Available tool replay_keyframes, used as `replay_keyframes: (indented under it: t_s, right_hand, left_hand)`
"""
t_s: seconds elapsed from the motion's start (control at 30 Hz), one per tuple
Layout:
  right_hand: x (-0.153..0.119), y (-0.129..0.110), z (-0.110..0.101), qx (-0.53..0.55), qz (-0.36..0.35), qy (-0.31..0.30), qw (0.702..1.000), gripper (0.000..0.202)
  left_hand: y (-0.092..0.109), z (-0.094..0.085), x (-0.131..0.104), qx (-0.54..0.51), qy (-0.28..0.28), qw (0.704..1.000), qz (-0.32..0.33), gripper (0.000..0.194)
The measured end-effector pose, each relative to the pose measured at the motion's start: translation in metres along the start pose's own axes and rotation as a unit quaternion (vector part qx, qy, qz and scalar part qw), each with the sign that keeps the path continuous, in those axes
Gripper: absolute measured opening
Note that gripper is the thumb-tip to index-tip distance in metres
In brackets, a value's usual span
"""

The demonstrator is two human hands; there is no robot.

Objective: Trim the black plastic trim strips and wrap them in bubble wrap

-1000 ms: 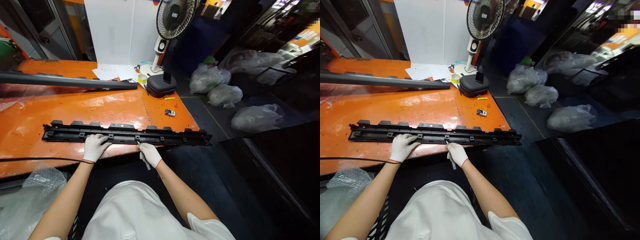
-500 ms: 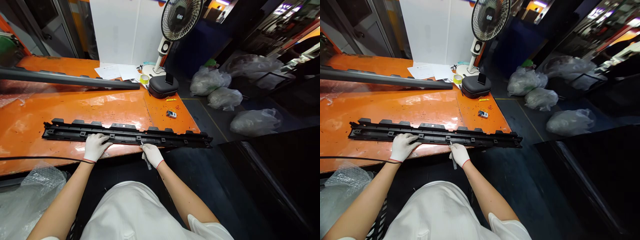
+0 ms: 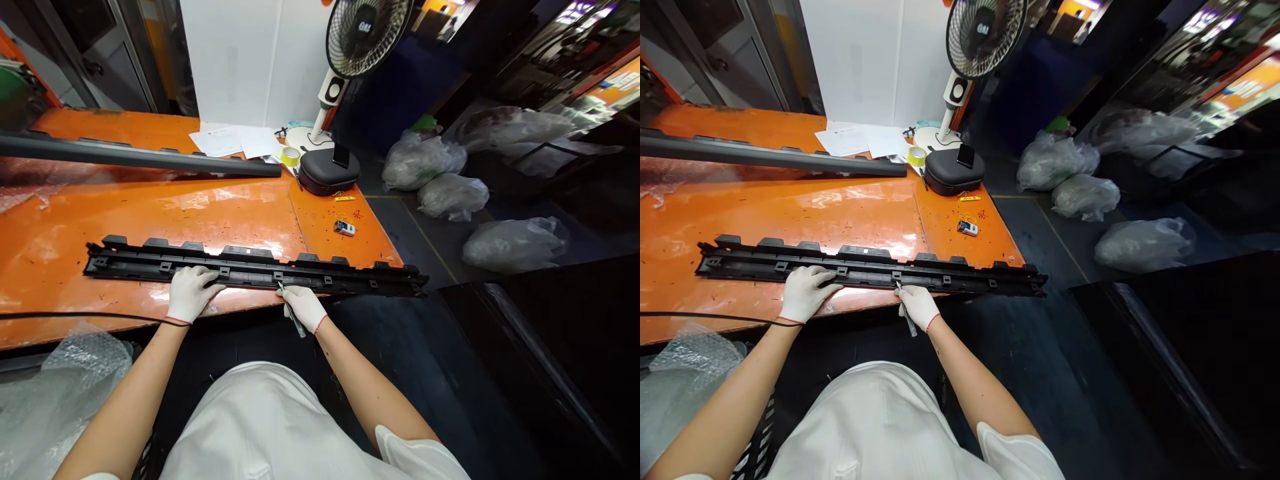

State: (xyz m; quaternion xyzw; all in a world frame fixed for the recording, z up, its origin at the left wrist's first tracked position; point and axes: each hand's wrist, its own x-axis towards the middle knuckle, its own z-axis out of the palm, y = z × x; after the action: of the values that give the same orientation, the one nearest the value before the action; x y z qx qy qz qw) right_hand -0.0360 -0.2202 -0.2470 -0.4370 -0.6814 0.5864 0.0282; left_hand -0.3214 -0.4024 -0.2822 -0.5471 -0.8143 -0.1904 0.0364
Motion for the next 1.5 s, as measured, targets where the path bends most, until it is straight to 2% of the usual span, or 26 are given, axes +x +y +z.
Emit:
replay_keyframes:
  t_s: [0.1, 0.2, 0.27, 0.37, 0.4, 0.43, 0.57, 0.67, 0.73, 0.77, 0.83, 0.9, 0.93, 1.0, 1.07, 1.13, 1.17, 1.3, 1.5]
  right_hand:
    - [0.004, -0.001, -0.001, 0.007, 0.003, -0.011, 1.000, 0.030]
    - [0.006, -0.003, -0.012, 0.000, -0.009, -0.031, 0.999, 0.028]
    - [0.003, -0.005, -0.023, -0.022, -0.047, -0.115, 0.992, 0.031]
    - [-0.004, -0.011, -0.029, -0.063, -0.094, -0.310, 0.944, 0.034]
    - [-0.006, -0.012, -0.026, -0.066, -0.097, -0.337, 0.934, 0.034]
    - [-0.006, -0.014, -0.020, -0.060, -0.095, -0.326, 0.939, 0.034]
    - [0.001, -0.025, 0.016, 0.013, -0.074, -0.142, 0.987, 0.029]
    - [0.013, -0.034, 0.036, 0.019, -0.088, -0.071, 0.993, 0.028]
    - [0.020, -0.038, 0.041, 0.011, -0.078, -0.043, 0.996, 0.029]
    - [0.023, -0.038, 0.041, 0.008, -0.066, -0.038, 0.997, 0.030]
    - [0.027, -0.034, 0.038, 0.006, -0.047, -0.046, 0.998, 0.033]
    - [0.029, -0.027, 0.032, 0.008, -0.052, -0.058, 0.997, 0.037]
    - [0.030, -0.024, 0.029, 0.012, -0.058, -0.062, 0.996, 0.039]
    - [0.030, -0.018, 0.023, 0.022, -0.069, -0.074, 0.995, 0.043]
    - [0.028, -0.016, 0.020, 0.024, -0.085, -0.091, 0.992, 0.047]
    - [0.025, -0.017, 0.022, 0.016, -0.104, -0.107, 0.989, 0.047]
    - [0.023, -0.020, 0.025, 0.012, -0.110, -0.115, 0.987, 0.046]
    - [0.020, -0.036, 0.054, 0.007, -0.097, -0.151, 0.984, 0.036]
    - [0.032, -0.068, 0.100, -0.031, -0.048, -0.146, 0.988, 0.021]
  left_hand:
    - [0.000, 0.000, 0.000, -0.003, 0.002, 1.000, -0.004, 0.042]
    - [0.001, 0.000, 0.000, -0.008, 0.000, 1.000, -0.003, 0.044]
    - [0.001, 0.000, 0.000, -0.011, -0.002, 1.000, -0.001, 0.044]
    - [0.000, -0.001, 0.000, -0.007, -0.002, 1.000, 0.000, 0.043]
    - [0.000, -0.001, 0.000, -0.006, -0.001, 1.000, 0.000, 0.042]
    - [0.000, 0.000, 0.000, -0.006, -0.002, 1.000, 0.002, 0.041]
    - [0.007, 0.003, -0.001, -0.021, -0.013, 1.000, -0.004, 0.039]
    - [0.010, -0.002, -0.003, -0.061, -0.018, 0.998, 0.009, 0.056]
    - [-0.001, -0.012, -0.005, -0.082, 0.007, 0.996, 0.014, 0.067]
    - [-0.012, -0.021, -0.007, -0.081, 0.038, 0.996, -0.005, 0.067]
    - [-0.046, -0.043, -0.012, -0.054, 0.129, 0.985, -0.096, 0.065]
    - [-0.090, -0.066, -0.016, -0.019, 0.220, 0.948, -0.229, 0.073]
    - [-0.113, -0.076, -0.017, -0.012, 0.249, 0.923, -0.292, 0.082]
    - [-0.152, -0.090, -0.018, -0.053, 0.241, 0.891, -0.380, 0.099]
    - [-0.176, -0.092, -0.017, -0.136, 0.174, 0.886, -0.408, 0.102]
    - [-0.183, -0.085, -0.015, -0.184, 0.121, 0.891, -0.397, 0.092]
    - [-0.183, -0.079, -0.013, -0.185, 0.117, 0.894, -0.392, 0.086]
    - [-0.171, -0.060, -0.011, -0.154, 0.165, 0.886, -0.406, 0.062]
    - [-0.167, -0.060, -0.012, -0.168, 0.181, 0.879, -0.409, 0.049]
